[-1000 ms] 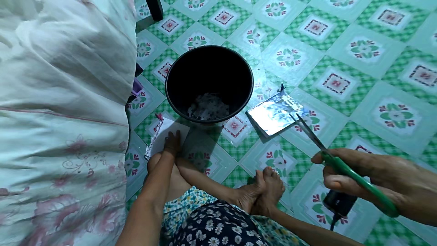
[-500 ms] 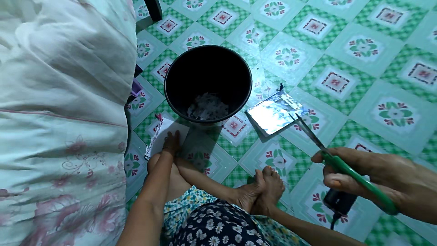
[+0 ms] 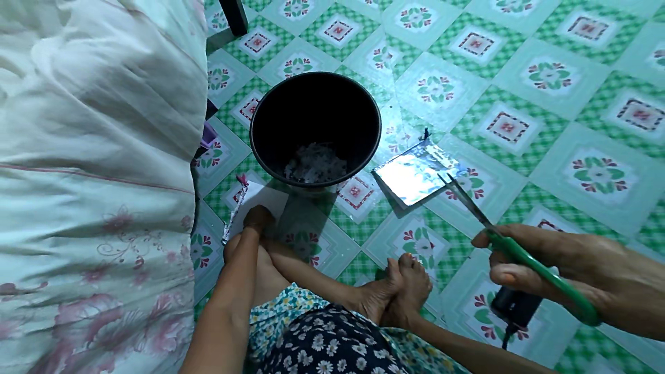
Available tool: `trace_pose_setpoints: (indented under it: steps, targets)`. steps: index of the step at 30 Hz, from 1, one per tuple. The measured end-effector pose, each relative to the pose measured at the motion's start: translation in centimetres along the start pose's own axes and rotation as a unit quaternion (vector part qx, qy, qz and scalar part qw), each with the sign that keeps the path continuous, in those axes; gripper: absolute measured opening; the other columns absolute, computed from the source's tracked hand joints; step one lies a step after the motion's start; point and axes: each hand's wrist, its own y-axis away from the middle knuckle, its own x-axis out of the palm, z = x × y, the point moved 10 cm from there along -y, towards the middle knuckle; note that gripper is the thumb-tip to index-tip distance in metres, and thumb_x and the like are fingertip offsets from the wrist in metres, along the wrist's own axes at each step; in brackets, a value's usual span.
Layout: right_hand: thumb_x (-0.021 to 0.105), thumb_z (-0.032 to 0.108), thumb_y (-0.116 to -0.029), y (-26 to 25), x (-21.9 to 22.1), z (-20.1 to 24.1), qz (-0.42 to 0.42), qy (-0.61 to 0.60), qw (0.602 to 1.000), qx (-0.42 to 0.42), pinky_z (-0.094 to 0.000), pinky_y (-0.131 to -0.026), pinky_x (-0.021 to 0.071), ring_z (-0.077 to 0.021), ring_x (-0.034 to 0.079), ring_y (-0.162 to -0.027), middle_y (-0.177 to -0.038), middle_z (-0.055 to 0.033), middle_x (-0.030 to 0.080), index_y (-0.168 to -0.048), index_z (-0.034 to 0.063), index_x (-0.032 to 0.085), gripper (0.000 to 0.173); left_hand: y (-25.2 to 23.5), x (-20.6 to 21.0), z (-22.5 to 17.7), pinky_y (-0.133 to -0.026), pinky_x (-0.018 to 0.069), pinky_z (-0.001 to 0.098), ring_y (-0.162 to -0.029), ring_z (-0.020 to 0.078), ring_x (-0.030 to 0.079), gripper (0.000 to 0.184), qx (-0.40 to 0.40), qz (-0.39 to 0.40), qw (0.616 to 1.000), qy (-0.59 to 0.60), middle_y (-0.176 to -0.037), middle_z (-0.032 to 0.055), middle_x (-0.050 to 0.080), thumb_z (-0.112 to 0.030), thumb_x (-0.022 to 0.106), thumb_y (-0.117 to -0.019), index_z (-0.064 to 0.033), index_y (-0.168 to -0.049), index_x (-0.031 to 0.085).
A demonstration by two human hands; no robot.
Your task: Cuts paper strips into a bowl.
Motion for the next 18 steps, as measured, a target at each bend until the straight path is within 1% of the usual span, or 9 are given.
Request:
trace_pose_setpoints:
  steps: [3,5,8,13,15,18]
  targets:
    - [0.057,0.074,-0.0875,0.09,0.00,-0.07,-0.001,0.001,1.000,-0.003,-0.0157,-0.057,0.0482,0.0059,0.057,-0.065,-0.077,0.0118,0.063,-0.117,0.0100,0.066,0.071,-0.01,0.03,-0.01,-0.106,0.0418,0.0621,-0.126,0.0447,0.058,0.035,0.010,0.010,1.000,0.013,-0.127,0.0299,0.064,-0.023,0.055,-0.1068,0.0069,-0.120,0.068]
    - [0.056,0.075,-0.0874,0.14,0.02,-0.26,0.000,0.003,1.000,-0.003,-0.0163,-0.056,0.0483,0.0056,0.057,-0.065,-0.077,0.0118,0.063,-0.118,0.0108,0.066,0.071,-0.24,0.12,0.30,-0.103,0.0438,0.0631,-0.121,0.0449,0.061,0.034,0.005,-0.007,1.000,0.027,-0.123,0.0292,0.066,-0.025,0.058,-0.1055,0.0055,-0.116,0.070]
    - [0.055,0.075,-0.0880,0.17,-0.02,-0.30,-0.001,0.008,1.000,-0.007,-0.0172,-0.056,0.0484,0.0044,0.057,-0.065,-0.077,0.0106,0.064,-0.118,0.0097,0.066,0.073,-0.23,0.07,0.52,-0.102,0.0441,0.0637,-0.119,0.0459,0.061,0.035,-0.003,-0.013,0.999,0.048,-0.120,0.0300,0.066,-0.025,0.060,-0.1043,0.0062,-0.114,0.071]
    - [0.055,0.076,-0.0877,0.17,0.06,-0.28,-0.001,0.012,1.000,-0.009,-0.0173,-0.056,0.0480,0.0043,0.057,-0.064,-0.076,0.0102,0.063,-0.118,0.0094,0.066,0.074,0.52,-0.21,0.58,-0.103,0.0431,0.0656,-0.122,0.0469,0.060,0.035,-0.027,0.004,0.998,0.059,-0.123,0.0313,0.065,-0.024,0.062,-0.1024,0.0068,-0.117,0.070]
    - [0.055,0.076,-0.0873,0.13,0.05,-0.31,-0.001,0.012,1.000,-0.006,-0.0170,-0.056,0.0482,0.0048,0.057,-0.064,-0.076,0.0106,0.063,-0.118,0.0101,0.066,0.073,0.58,-0.33,0.58,-0.104,0.0428,0.0653,-0.123,0.0472,0.059,0.037,-0.034,0.001,0.998,0.053,-0.125,0.0316,0.064,-0.025,0.061,-0.1035,0.0081,-0.116,0.069]
    - [0.055,0.077,-0.0868,0.05,0.12,-0.29,0.004,0.010,1.000,-0.004,-0.0163,-0.056,0.0478,0.0054,0.057,-0.064,-0.076,0.0116,0.063,-0.118,0.0105,0.066,0.074,0.62,-0.71,0.73,-0.108,0.0401,0.0634,-0.128,0.0473,0.055,0.042,-0.049,-0.006,0.998,0.035,-0.130,0.0331,0.061,-0.028,0.057,-0.1056,0.0116,-0.117,0.067]
